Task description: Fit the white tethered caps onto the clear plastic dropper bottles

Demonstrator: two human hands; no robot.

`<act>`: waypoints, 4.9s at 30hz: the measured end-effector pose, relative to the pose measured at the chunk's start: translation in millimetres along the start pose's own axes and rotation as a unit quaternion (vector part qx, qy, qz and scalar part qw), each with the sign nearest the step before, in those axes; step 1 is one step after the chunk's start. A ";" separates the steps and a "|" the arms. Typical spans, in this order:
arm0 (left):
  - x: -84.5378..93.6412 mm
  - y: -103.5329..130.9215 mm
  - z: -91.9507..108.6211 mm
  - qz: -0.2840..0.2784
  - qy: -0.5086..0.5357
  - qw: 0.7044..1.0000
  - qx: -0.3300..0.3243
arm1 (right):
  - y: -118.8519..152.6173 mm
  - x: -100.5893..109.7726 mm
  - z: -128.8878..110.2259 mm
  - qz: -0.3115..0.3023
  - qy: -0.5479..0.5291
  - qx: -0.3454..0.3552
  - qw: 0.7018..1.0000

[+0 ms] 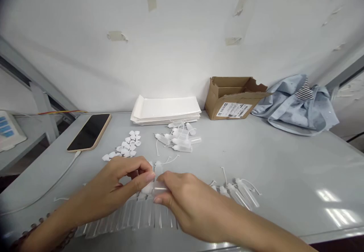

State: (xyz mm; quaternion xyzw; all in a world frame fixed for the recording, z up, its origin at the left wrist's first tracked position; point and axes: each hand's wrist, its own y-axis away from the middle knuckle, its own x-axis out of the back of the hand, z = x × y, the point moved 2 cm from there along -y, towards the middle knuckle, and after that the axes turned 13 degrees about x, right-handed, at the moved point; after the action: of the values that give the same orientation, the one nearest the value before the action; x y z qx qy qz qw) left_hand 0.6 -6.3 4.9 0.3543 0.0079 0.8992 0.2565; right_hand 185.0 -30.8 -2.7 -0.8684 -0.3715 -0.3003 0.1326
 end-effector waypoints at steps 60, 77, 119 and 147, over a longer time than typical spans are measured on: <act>41.9 -46.0 -73.2 0.188 -0.260 0.947 0.011 | -64.3 -15.8 34.2 0.004 0.122 -0.132 0.984; 38.1 -35.0 -49.1 0.156 -0.125 0.980 0.007 | -57.5 -10.1 27.3 0.114 0.284 0.012 0.952; 1.8 -7.6 -11.4 0.064 0.015 0.992 -0.111 | -16.2 -0.2 18.3 0.173 -0.156 0.058 0.971; -5.4 -3.0 -8.0 0.109 -0.101 0.964 -0.219 | -14.7 4.2 12.0 0.071 -0.331 -0.006 0.941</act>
State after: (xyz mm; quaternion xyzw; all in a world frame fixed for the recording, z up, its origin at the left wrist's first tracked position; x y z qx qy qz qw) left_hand 0.2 -4.9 -5.1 0.3773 -0.2538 0.8609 0.2280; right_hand 181.8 -12.9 -9.4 -0.9438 -0.3298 0.0122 0.0182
